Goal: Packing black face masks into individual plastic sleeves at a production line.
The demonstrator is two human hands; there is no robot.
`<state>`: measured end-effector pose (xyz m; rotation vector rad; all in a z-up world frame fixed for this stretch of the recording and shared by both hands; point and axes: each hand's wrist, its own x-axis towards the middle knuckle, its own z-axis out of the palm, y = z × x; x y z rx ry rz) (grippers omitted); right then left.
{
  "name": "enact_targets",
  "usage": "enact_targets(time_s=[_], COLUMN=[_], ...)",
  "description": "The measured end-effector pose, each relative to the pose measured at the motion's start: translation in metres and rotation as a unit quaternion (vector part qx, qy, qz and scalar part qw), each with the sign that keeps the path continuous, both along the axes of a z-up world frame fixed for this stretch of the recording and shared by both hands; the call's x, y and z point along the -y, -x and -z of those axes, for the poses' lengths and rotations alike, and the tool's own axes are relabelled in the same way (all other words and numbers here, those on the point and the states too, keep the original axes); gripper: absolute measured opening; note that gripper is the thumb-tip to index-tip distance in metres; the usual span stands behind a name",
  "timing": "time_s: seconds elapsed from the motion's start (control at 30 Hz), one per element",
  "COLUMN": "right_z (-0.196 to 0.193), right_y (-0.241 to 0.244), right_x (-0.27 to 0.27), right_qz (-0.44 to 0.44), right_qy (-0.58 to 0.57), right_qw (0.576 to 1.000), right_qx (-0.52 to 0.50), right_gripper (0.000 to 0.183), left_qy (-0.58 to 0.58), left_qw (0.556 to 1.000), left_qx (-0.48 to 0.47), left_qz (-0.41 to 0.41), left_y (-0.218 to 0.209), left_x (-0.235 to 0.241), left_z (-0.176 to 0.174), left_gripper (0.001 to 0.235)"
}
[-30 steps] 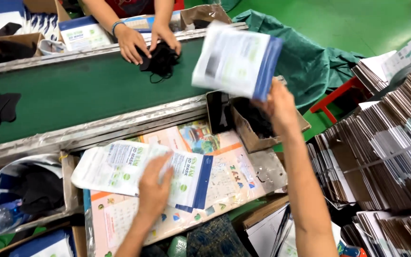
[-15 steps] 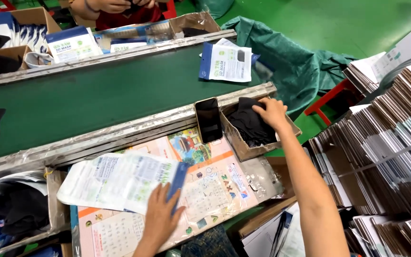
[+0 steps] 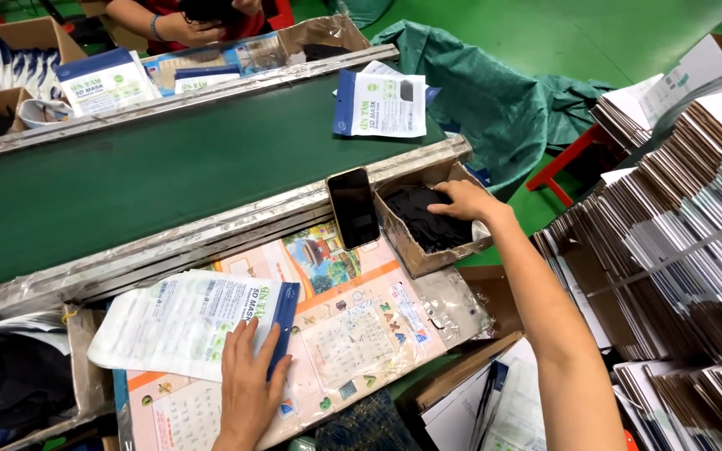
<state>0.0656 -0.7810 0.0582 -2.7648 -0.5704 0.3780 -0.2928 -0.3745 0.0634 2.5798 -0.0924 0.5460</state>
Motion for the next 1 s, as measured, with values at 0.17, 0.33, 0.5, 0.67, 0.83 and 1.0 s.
enact_targets(time_s=[0.17, 0.33, 0.5, 0.67, 0.83, 1.0], right_z=[-0.025, -0.006, -0.024, -0.036, -0.052, -0.087], right_y=[0.017, 0.007, 0.022, 0.020, 0.036, 0.052], right_x=[-0.004, 0.008, 0.011, 0.006, 0.004, 0.029], right_qz=[0.020, 0.046, 0.102, 0.115, 0.118, 0.140], right_qy=[0.041, 0.038, -0.110, -0.098, -0.218, -0.489], right_qw=[0.998, 0.998, 0.989, 0.982, 0.948, 0.857], right_qx=[0.044, -0.013, 0.001, -0.116, -0.201, -0.086], right_gripper=[0.079, 0.095, 0.116, 0.087, 0.057, 0.043], left_qy=[-0.001, 0.005, 0.010, 0.008, 0.018, 0.034], left_qw=[1.000, 1.000, 1.000, 1.000, 1.000, 0.999], left_qx=[0.015, 0.008, 0.009, 0.013, 0.021, 0.020], left_qz=[-0.011, -0.014, -0.015, -0.003, 0.011, 0.001], left_y=[0.003, 0.008, 0.009, 0.011, 0.013, 0.020], left_x=[-0.005, -0.003, -0.003, -0.002, -0.002, -0.006], left_z=[-0.009, -0.009, -0.009, -0.015, -0.022, -0.030], left_gripper=[0.053, 0.052, 0.052, 0.050, 0.049, 0.047])
